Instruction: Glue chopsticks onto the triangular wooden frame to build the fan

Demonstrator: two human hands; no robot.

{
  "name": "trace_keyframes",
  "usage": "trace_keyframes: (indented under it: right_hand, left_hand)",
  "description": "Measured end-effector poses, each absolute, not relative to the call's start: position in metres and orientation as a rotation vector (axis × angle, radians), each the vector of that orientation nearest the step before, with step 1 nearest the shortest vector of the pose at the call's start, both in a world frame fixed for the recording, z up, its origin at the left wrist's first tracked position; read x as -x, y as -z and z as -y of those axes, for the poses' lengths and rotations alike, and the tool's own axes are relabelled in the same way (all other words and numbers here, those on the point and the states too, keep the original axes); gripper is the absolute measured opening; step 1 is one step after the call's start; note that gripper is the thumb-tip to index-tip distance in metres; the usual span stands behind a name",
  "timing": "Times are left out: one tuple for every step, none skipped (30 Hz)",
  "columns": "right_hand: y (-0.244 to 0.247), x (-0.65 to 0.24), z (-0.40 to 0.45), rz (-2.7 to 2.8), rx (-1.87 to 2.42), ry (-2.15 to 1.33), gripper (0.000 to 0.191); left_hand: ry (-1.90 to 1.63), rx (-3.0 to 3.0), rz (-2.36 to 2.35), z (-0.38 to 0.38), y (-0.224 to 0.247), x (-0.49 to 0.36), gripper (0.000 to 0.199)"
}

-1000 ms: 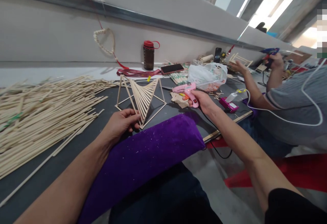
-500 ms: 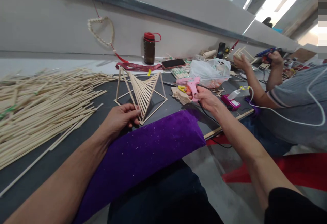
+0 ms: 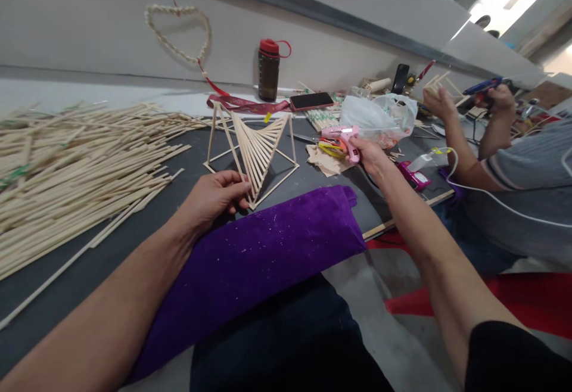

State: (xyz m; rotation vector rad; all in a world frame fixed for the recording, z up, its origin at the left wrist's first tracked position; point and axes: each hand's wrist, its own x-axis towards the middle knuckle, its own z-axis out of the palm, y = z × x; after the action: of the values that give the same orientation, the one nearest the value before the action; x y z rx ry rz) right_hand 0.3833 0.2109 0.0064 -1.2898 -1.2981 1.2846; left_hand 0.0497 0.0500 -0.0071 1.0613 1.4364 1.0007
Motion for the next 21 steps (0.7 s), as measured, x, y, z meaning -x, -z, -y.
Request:
trace_keyframes:
  right_hand:
    - [-0.005, -0.384, -0.211, 1.302, 1.295, -1.287, 0.011]
    - [-0.003, -0.385, -0.21, 1.31, 1.3, -1.295, 0.012]
    - [0.0, -0.386, -0.207, 1.324, 1.307, -1.3, 0.013]
    - [0.004, -0.386, -0.205, 1.338, 1.315, -1.304, 0.015]
    - [0.008, -0.386, -0.202, 1.35, 1.323, -1.305, 0.016]
    - [0.012, -0.385, -0.199, 1.361, 1.333, -1.3, 0.016]
    - [0.016, -0.384, -0.197, 1.369, 1.343, -1.29, 0.017]
    - [0.019, -0.383, -0.195, 1.376, 1.354, -1.275, 0.017]
    - [0.022, -0.382, -0.194, 1.383, 1.365, -1.255, 0.017]
    - [0.024, -0.381, -0.194, 1.391, 1.376, -1.232, 0.017]
    - [0.024, -0.381, -0.194, 1.401, 1.387, -1.207, 0.018]
    - [0.024, -0.38, -0.194, 1.414, 1.399, -1.182, 0.019]
    - [0.024, -0.38, -0.193, 1.428, 1.412, -1.159, 0.021]
    - [0.024, -0.381, -0.192, 1.444, 1.426, -1.137, 0.022]
    - [0.023, -0.381, -0.191, 1.463, 1.442, -1.115, 0.023]
    - [0.024, -0.382, -0.189, 1.484, 1.46, -1.092, 0.024]
    - [0.024, -0.382, -0.186, 1.505, 1.48, -1.063, 0.025]
    - [0.025, -0.383, -0.183, 1.526, 1.504, -1.025, 0.027]
    - [0.027, -0.384, -0.18, 1.548, 1.531, -0.98, 0.029]
    - [0.028, -0.386, -0.177, 1.57, 1.56, -0.924, 0.031]
    - [0.03, -0.387, -0.175, 1.595, 1.592, -0.857, 0.034]
  left_hand:
    - [-1.0, -1.061, -1.435, -0.05, 0.007, -0.05, 0.016]
    - [-0.999, -1.057, -1.435, -0.05, 0.007, -0.05, 0.016]
    - [-0.999, -1.048, -1.436, -0.05, 0.007, -0.05, 0.016]
    - [-1.002, -1.038, -1.438, -0.05, 0.006, -0.051, 0.016]
    - [-1.006, -1.029, -1.44, -0.049, 0.006, -0.051, 0.016]
    - [-1.012, -1.023, -1.442, -0.049, 0.005, -0.052, 0.015]
    - [-1.016, -1.021, -1.443, -0.049, 0.004, -0.052, 0.015]
    - [-1.019, -1.023, -1.444, -0.049, 0.004, -0.053, 0.014]
    - [-1.019, -1.026, -1.446, -0.049, 0.004, -0.053, 0.013]
    - [-1.018, -1.028, -1.448, -0.049, 0.003, -0.053, 0.012]
    - [-1.018, -1.027, -1.449, -0.049, 0.003, -0.054, 0.012]
    - [-1.019, -1.023, -1.452, -0.049, 0.003, -0.054, 0.012]
    - [-1.018, -1.016, -1.454, -0.049, 0.003, -0.054, 0.012]
    - [-1.015, -1.009, -1.455, -0.049, 0.003, -0.054, 0.012]
    - [-1.012, -1.005, -1.456, -0.049, 0.003, -0.054, 0.011]
    - [-1.011, -1.004, -1.456, -0.048, 0.003, -0.054, 0.011]
    - [-1.012, -1.004, -1.456, -0.048, 0.002, -0.054, 0.01]
    - [-1.015, -1.005, -1.457, -0.048, 0.002, -0.054, 0.01]
    - [-1.018, -1.006, -1.458, -0.048, 0.002, -0.055, 0.009]
    - [-1.021, -1.009, -1.459, -0.048, 0.002, -0.055, 0.009]
    - [-1.021, -1.014, -1.458, -0.048, 0.002, -0.055, 0.009]
